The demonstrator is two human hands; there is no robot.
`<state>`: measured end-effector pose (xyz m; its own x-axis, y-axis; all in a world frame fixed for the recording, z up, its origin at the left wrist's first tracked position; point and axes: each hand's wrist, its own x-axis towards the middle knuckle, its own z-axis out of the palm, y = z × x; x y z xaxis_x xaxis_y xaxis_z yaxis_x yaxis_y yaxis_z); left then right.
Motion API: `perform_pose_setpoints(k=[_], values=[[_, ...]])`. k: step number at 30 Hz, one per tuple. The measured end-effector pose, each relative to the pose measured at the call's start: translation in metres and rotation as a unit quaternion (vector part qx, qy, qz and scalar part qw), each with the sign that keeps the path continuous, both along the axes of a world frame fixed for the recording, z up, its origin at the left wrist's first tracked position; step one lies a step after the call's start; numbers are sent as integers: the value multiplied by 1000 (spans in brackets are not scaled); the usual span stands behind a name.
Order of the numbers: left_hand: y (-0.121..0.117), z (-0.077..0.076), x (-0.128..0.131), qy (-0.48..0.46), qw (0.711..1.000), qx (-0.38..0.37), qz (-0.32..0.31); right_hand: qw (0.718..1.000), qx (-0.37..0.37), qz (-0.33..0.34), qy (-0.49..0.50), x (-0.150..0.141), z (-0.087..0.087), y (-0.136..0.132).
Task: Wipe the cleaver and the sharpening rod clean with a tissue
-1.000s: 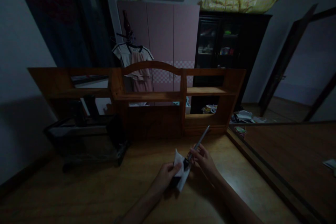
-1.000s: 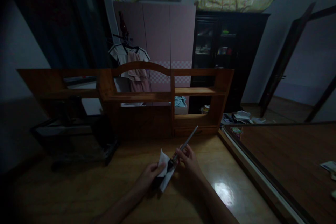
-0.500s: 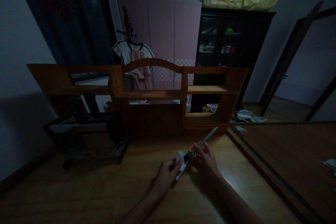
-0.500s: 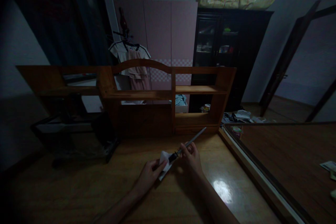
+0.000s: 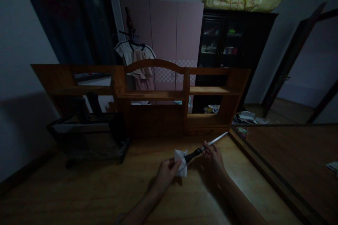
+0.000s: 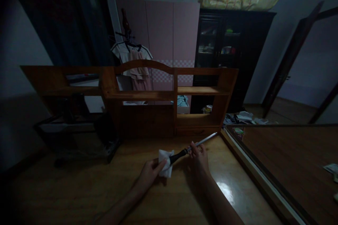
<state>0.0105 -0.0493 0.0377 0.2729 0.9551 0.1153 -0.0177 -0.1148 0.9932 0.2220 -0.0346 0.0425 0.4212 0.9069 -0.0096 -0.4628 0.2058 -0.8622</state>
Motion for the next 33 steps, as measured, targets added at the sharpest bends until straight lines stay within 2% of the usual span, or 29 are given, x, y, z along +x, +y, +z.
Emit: perform_pose_setpoints(k=[6,12,18,22,26,33], values=[[7,-8,-5,-41,998,-40,-21,1000,22,21,4,-4,4,-3],[12,-19,-4,-133,982,-129,-21,999,18,23,18,-3,2,-1],[5,-5,-1,-227,958,-176,-23,999,-19,7,49,4,-14,8],[1,1,-2,-234,956,-173,-30,998,-29,4,49,7,-20,10],[-1,2,-2,-245,956,-154,-41,999,-31,-4,43,7,-21,10],[-2,4,-2,-243,955,-166,-40,999,-30,9,40,8,-21,10]])
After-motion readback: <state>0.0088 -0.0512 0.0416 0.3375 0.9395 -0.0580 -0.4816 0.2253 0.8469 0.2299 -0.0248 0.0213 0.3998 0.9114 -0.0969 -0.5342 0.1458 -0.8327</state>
